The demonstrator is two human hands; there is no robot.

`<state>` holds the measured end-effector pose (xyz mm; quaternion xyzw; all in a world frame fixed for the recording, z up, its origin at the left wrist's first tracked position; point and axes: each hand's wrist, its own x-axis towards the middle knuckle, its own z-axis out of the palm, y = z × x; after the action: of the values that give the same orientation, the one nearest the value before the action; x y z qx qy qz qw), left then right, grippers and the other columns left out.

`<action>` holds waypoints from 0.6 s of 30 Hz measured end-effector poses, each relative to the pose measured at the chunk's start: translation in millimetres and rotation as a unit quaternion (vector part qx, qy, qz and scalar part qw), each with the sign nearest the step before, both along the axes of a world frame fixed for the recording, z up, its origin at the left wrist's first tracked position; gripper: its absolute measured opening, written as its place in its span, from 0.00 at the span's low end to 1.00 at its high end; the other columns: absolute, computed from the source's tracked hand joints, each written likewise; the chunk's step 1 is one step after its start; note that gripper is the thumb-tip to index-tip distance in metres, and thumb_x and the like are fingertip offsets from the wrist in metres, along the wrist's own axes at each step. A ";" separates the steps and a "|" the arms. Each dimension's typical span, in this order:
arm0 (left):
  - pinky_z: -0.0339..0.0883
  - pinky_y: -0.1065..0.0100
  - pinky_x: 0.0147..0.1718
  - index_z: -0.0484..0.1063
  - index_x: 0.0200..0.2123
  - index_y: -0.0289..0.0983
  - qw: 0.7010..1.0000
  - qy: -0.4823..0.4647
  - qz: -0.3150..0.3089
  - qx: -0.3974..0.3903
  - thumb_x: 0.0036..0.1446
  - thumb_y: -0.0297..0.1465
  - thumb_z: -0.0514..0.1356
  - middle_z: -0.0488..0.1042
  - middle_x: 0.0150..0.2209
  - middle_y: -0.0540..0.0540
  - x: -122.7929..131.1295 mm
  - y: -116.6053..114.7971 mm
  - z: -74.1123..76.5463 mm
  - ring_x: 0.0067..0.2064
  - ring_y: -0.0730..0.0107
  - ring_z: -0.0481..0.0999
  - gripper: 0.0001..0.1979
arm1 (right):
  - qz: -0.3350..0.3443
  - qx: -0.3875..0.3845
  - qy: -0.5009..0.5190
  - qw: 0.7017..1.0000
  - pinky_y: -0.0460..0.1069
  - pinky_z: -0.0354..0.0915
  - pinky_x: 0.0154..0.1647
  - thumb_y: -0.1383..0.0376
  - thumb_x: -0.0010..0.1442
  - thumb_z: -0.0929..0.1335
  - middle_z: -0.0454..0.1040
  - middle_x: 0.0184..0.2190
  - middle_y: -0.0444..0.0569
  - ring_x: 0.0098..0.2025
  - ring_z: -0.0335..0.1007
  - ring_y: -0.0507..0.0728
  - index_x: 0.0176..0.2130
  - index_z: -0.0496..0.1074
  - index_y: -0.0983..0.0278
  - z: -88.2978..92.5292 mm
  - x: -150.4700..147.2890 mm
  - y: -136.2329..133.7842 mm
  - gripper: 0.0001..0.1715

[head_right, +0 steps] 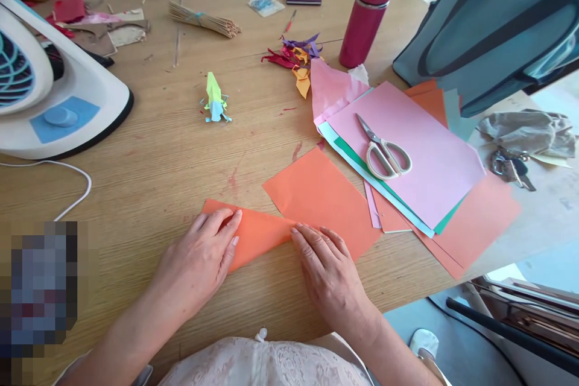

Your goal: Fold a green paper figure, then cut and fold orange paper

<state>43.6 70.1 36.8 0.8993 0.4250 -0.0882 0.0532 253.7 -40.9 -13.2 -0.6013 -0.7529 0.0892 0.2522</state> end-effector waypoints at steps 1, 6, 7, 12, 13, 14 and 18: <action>0.72 0.64 0.33 0.66 0.58 0.33 1.000 0.000 0.001 -0.001 0.67 0.28 0.48 0.71 0.53 0.40 0.1 -0.1 0.1 0.48 0.59 0.71 0.19 | -0.006 -0.001 0.014 1.000 0.60 0.66 0.55 0.77 0.66 0.58 0.70 0.57 0.60 0.58 0.68 0.60 0.67 0.52 0.64 -1.5 0.4 -1.2 0.33; 0.72 0.65 0.31 0.66 0.58 0.34 1.000 0.004 0.013 -0.009 0.67 0.28 0.48 0.71 0.54 0.40 1.3 -1.2 0.9 0.49 0.59 0.71 0.19 | -0.055 -0.012 0.078 0.995 0.56 0.71 0.52 0.78 0.66 0.58 0.67 0.59 0.60 0.59 0.67 0.59 0.64 0.58 0.63 -4.3 0.8 -3.7 0.29; 0.72 0.65 0.30 0.66 0.58 0.34 1.000 0.006 0.014 -0.008 0.67 0.28 0.48 0.71 0.54 0.40 1.5 -1.4 1.1 0.49 0.59 0.71 0.19 | -0.058 -0.012 0.082 0.995 0.55 0.71 0.52 0.78 0.66 0.58 0.67 0.58 0.60 0.58 0.67 0.59 0.63 0.59 0.63 -4.0 0.8 -3.5 0.28; 0.71 0.66 0.30 0.66 0.58 0.32 1.000 0.013 0.010 0.000 0.67 0.28 0.48 0.71 0.54 0.41 1.7 -1.9 1.4 0.49 0.60 0.71 0.19 | -0.059 -0.023 0.087 0.994 0.55 0.71 0.53 0.76 0.67 0.58 0.67 0.58 0.60 0.58 0.67 0.59 0.63 0.59 0.63 -2.3 2.0 -3.2 0.28; 0.71 0.66 0.29 0.66 0.58 0.32 1.000 0.014 0.010 0.001 0.67 0.28 0.47 0.71 0.54 0.41 1.7 -2.0 1.5 0.48 0.60 0.71 0.19 | -0.059 -0.027 0.086 0.994 0.55 0.71 0.53 0.76 0.67 0.57 0.66 0.58 0.60 0.58 0.67 0.59 0.64 0.59 0.62 -2.2 2.4 -3.4 0.28; 0.71 0.66 0.29 0.66 0.59 0.32 1.000 0.014 0.011 0.001 0.67 0.28 0.47 0.71 0.54 0.41 1.7 -2.1 1.5 0.49 0.61 0.71 0.19 | -0.058 -0.032 0.086 0.994 0.56 0.71 0.54 0.76 0.67 0.57 0.66 0.58 0.59 0.59 0.67 0.60 0.64 0.59 0.62 -2.2 2.9 -3.6 0.29; 0.71 0.66 0.28 0.65 0.59 0.33 1.000 0.013 0.014 -0.004 0.67 0.29 0.48 0.71 0.54 0.41 1.5 -2.4 2.0 0.49 0.61 0.71 0.19 | -0.044 -0.049 0.079 0.995 0.58 0.70 0.56 0.77 0.66 0.56 0.63 0.60 0.60 0.61 0.64 0.61 0.67 0.55 0.61 -3.7 4.2 -3.8 0.33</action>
<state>45.1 67.8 38.8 0.8919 0.4377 -0.1008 0.0530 257.9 -44.7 -16.9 -0.6363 -0.6984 0.1625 0.2847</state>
